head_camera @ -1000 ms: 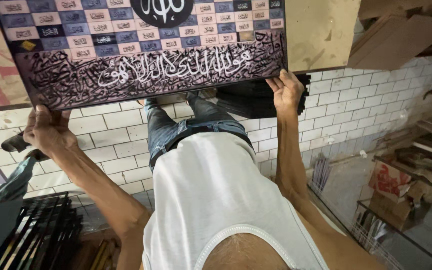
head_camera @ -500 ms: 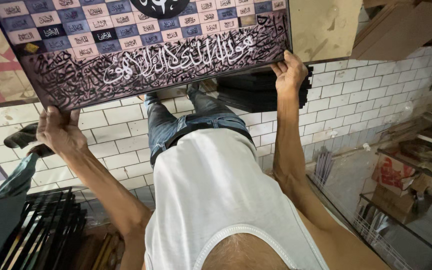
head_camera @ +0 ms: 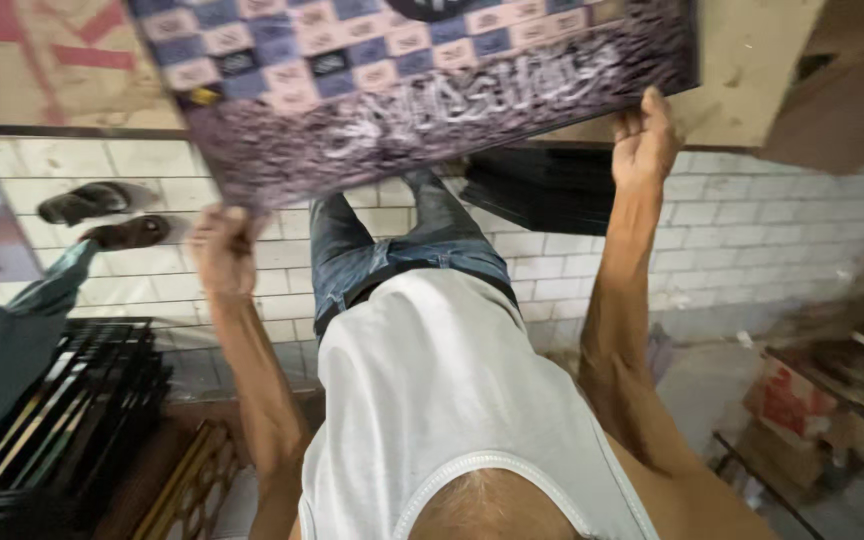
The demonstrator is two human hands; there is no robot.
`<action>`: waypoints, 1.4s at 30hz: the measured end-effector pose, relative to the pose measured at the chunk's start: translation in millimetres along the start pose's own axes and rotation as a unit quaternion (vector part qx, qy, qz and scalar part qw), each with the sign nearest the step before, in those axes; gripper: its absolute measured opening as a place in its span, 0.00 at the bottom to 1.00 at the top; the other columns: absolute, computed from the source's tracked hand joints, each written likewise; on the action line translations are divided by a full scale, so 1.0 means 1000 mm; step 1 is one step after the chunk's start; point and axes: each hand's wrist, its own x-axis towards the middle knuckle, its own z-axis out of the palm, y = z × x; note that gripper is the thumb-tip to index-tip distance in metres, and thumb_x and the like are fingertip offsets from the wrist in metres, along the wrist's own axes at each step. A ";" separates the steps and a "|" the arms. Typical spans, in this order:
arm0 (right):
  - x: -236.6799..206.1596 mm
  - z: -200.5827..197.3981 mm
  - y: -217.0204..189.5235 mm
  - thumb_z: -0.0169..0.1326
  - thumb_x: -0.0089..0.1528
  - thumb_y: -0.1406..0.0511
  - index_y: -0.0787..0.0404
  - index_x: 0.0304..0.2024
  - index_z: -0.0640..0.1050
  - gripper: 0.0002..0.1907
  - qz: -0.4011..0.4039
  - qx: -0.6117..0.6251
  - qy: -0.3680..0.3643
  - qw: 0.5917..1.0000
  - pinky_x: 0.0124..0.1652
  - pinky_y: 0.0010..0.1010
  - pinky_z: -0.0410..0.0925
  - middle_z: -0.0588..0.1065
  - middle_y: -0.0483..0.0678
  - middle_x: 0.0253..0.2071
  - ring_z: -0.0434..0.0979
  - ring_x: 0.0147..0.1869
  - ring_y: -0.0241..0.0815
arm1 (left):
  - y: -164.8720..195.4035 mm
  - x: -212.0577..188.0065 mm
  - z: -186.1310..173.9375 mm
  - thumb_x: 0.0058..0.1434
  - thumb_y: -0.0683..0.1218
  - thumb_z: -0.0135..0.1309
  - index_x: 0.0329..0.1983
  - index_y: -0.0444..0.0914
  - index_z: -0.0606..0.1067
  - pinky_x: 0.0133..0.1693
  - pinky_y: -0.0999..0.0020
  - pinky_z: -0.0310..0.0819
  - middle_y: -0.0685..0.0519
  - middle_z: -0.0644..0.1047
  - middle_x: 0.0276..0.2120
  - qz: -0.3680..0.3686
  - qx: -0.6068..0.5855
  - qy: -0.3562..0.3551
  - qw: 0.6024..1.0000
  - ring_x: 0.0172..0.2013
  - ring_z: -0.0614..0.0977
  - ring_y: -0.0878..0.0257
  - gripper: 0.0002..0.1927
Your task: The person applies glue to a black frame, places a printed artwork inside, and presses it into place. This sequence is repeated for multiple artworks with different designs.
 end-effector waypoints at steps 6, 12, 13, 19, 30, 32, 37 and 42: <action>-0.167 0.082 0.164 0.57 0.62 0.73 0.68 0.45 0.78 0.09 0.130 -0.135 -0.135 0.973 0.49 0.42 0.79 0.80 0.52 0.44 0.83 0.46 0.47 | -0.019 -0.001 0.006 0.59 0.39 0.64 0.46 0.25 0.76 0.47 0.61 0.83 0.40 0.81 0.40 -0.203 0.321 -0.132 0.915 0.40 0.85 0.54 0.16; -0.278 0.128 0.264 0.56 0.61 0.74 0.71 0.47 0.76 0.11 0.184 -0.087 -0.161 0.966 0.48 0.39 0.77 0.79 0.54 0.43 0.83 0.44 0.46 | -0.027 0.029 -0.008 0.60 0.41 0.63 0.55 0.25 0.75 0.49 0.68 0.80 0.44 0.82 0.48 -0.222 0.359 -0.268 0.866 0.46 0.83 0.61 0.22; -0.280 0.133 0.269 0.56 0.60 0.74 0.71 0.46 0.76 0.11 0.163 -0.077 -0.156 0.971 0.49 0.39 0.78 0.79 0.53 0.43 0.83 0.45 0.46 | -0.027 0.035 -0.010 0.61 0.40 0.62 0.56 0.26 0.74 0.51 0.68 0.81 0.46 0.81 0.50 -0.203 0.302 -0.290 0.885 0.47 0.83 0.62 0.21; -0.284 0.154 0.283 0.57 0.56 0.74 0.74 0.39 0.75 0.10 0.088 -0.075 -0.084 0.990 0.42 0.39 0.81 0.78 0.54 0.36 0.82 0.37 0.46 | -0.019 0.047 -0.001 0.60 0.37 0.64 0.46 0.28 0.75 0.43 0.65 0.87 0.48 0.81 0.41 -0.203 0.287 -0.265 0.898 0.39 0.84 0.61 0.14; -0.289 0.152 0.266 0.55 0.52 0.75 0.75 0.35 0.75 0.08 0.033 -0.035 -0.086 0.995 0.36 0.38 0.78 0.76 0.54 0.33 0.76 0.32 0.43 | 0.006 0.030 0.038 0.56 0.37 0.65 0.54 0.29 0.75 0.39 0.66 0.85 0.44 0.82 0.43 -0.198 0.209 -0.301 0.909 0.39 0.84 0.60 0.22; -0.289 0.149 0.268 0.53 0.50 0.75 0.73 0.33 0.75 0.09 0.047 -0.020 -0.093 0.994 0.35 0.37 0.79 0.76 0.52 0.32 0.79 0.31 0.44 | 0.010 0.029 0.039 0.55 0.37 0.64 0.55 0.29 0.75 0.38 0.66 0.85 0.44 0.82 0.44 -0.194 0.206 -0.302 0.911 0.39 0.84 0.60 0.24; -0.295 0.145 0.263 0.55 0.54 0.74 0.73 0.30 0.76 0.04 0.026 -0.052 -0.072 0.996 0.36 0.36 0.79 0.76 0.54 0.30 0.77 0.30 0.43 | 0.010 0.024 0.036 0.54 0.37 0.63 0.55 0.28 0.74 0.38 0.67 0.86 0.45 0.83 0.44 -0.211 0.216 -0.293 0.907 0.39 0.85 0.60 0.24; -0.305 0.162 0.259 0.56 0.54 0.73 0.72 0.32 0.76 0.06 0.015 -0.075 -0.094 0.993 0.35 0.32 0.78 0.76 0.51 0.32 0.78 0.31 0.41 | 0.004 0.022 0.041 0.58 0.36 0.64 0.50 0.24 0.78 0.34 0.66 0.84 0.42 0.82 0.41 -0.154 0.304 -0.284 0.896 0.34 0.83 0.60 0.18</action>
